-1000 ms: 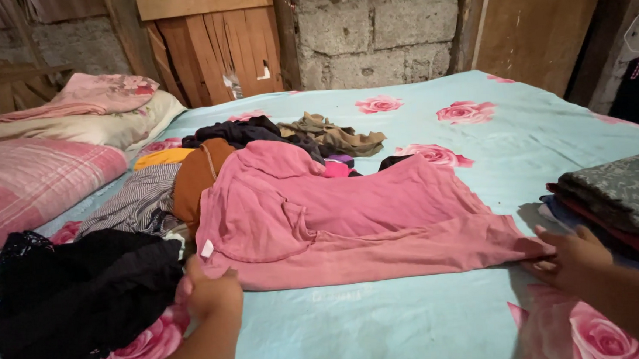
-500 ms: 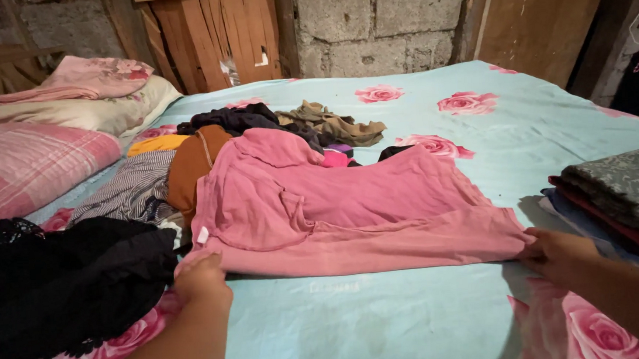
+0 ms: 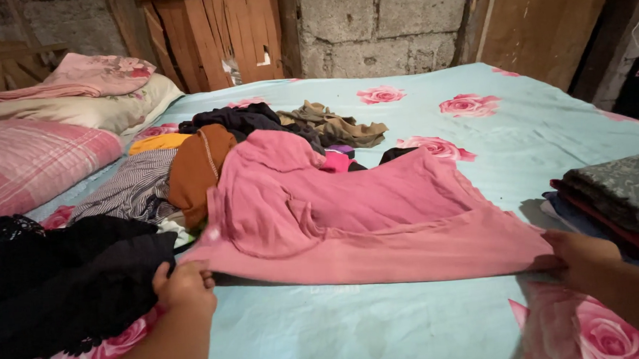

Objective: Folding various pieces of laundry on a bed.

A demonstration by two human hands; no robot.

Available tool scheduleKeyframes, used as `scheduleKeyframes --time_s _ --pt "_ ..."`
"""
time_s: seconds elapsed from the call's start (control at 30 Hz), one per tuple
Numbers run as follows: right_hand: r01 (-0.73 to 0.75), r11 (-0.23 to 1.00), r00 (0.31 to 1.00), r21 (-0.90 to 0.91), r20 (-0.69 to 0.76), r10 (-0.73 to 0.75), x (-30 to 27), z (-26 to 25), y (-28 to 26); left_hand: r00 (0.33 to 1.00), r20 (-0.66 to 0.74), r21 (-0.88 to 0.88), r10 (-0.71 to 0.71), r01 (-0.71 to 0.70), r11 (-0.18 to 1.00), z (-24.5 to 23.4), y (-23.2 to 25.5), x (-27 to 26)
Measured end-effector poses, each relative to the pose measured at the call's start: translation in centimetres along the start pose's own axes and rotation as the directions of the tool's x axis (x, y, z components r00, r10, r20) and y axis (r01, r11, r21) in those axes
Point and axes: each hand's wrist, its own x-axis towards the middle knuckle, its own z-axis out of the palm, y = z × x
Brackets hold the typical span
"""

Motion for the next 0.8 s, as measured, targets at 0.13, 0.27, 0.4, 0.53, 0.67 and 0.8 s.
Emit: scheduleKeyframes --time_s 0.13,0.27,0.4,0.53,0.67,0.8 --pt "0.182 0.758 0.977 0.626 -0.028 -0.211 8.8 16.8 10.6 0.978 0.206 0.038 -0.030 0.023 0.999 -2.1 -2.9 6.8" --pt "-0.042 0.903 0.999 0.428 0.038 0.029 3.9 10.0 7.1 0.934 0.345 0.162 -0.093 0.038 0.986 -3.6 -2.5 9.1" --pt "0.075 0.997 0.997 0.032 -0.028 -0.074 2.6 5.3 4.7 0.843 0.532 0.375 -0.085 -0.145 0.916 -5.7 -2.6 11.5" --pt "-0.001 0.979 1.000 0.203 -0.015 0.004 1.5 3.8 3.4 0.902 0.368 0.360 -0.224 0.083 0.929 -5.5 -2.4 14.4" --pt "-0.295 0.447 0.916 0.845 0.117 0.384 1.8 5.7 5.1 0.876 0.462 0.883 -0.139 -0.439 0.165 -4.7 3.5 7.6" --pt "-0.425 -0.289 0.756 0.858 0.511 0.408 -0.8 0.7 1.5 0.854 0.494 0.857 -0.166 -0.510 -0.075 -5.3 3.9 9.0"
